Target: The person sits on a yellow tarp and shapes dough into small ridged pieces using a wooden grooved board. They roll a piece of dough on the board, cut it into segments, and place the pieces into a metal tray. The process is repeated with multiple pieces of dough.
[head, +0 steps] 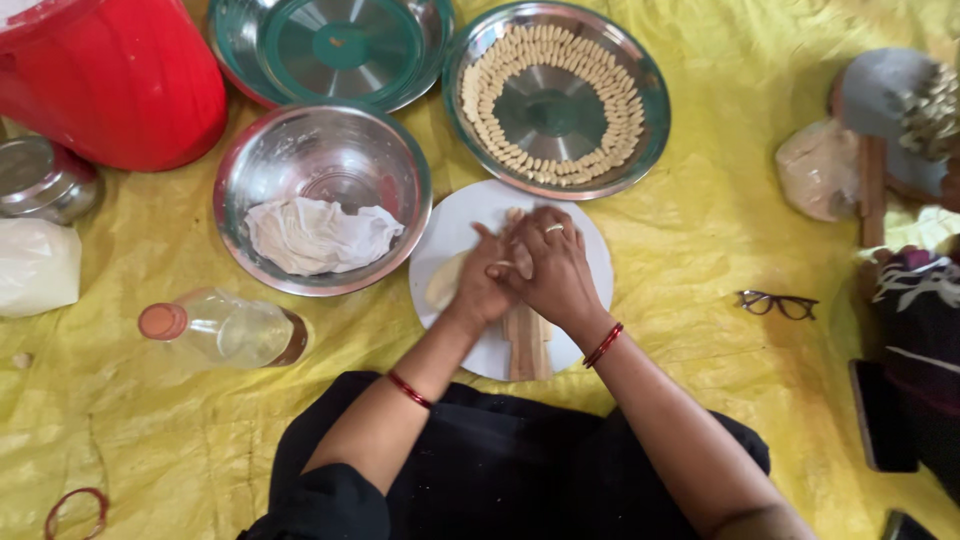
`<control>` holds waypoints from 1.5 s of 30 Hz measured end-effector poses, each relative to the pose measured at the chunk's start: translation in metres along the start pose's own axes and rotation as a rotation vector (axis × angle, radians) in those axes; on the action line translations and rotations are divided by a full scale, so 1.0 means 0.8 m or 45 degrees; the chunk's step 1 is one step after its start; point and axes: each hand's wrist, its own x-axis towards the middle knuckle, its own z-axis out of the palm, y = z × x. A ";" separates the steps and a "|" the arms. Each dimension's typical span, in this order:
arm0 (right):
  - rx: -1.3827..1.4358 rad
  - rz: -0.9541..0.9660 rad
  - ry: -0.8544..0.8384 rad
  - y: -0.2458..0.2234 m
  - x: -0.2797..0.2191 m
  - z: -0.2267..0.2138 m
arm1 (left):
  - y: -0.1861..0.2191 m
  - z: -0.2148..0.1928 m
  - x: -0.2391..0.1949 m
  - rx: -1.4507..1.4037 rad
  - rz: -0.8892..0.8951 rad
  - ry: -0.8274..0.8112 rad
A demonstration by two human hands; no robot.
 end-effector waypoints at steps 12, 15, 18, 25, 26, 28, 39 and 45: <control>-0.018 -0.146 -0.151 -0.030 0.017 0.033 | 0.022 0.046 -0.018 0.239 0.025 -0.240; 0.104 -0.159 -0.118 -0.025 0.002 0.044 | 0.008 0.042 -0.024 0.103 -0.278 -0.217; 0.259 -0.203 -0.227 -0.043 -0.014 0.059 | 0.027 0.031 -0.023 -0.097 -0.075 -0.345; -0.021 -0.010 -0.229 -0.045 0.009 0.043 | -0.004 0.038 -0.029 -0.093 -0.335 -0.264; -0.023 0.061 -0.305 -0.053 0.003 0.049 | -0.011 0.040 -0.035 -0.099 -0.279 -0.219; 0.040 -0.271 -0.164 -0.064 -0.005 0.058 | 0.001 0.039 -0.030 -0.071 -0.166 -0.156; 0.529 -0.285 -0.171 -0.053 -0.006 0.057 | 0.008 0.007 -0.034 -0.135 -0.230 -0.164; 0.777 0.034 -0.286 -0.036 0.000 0.063 | 0.019 0.015 -0.019 -0.049 -0.204 0.269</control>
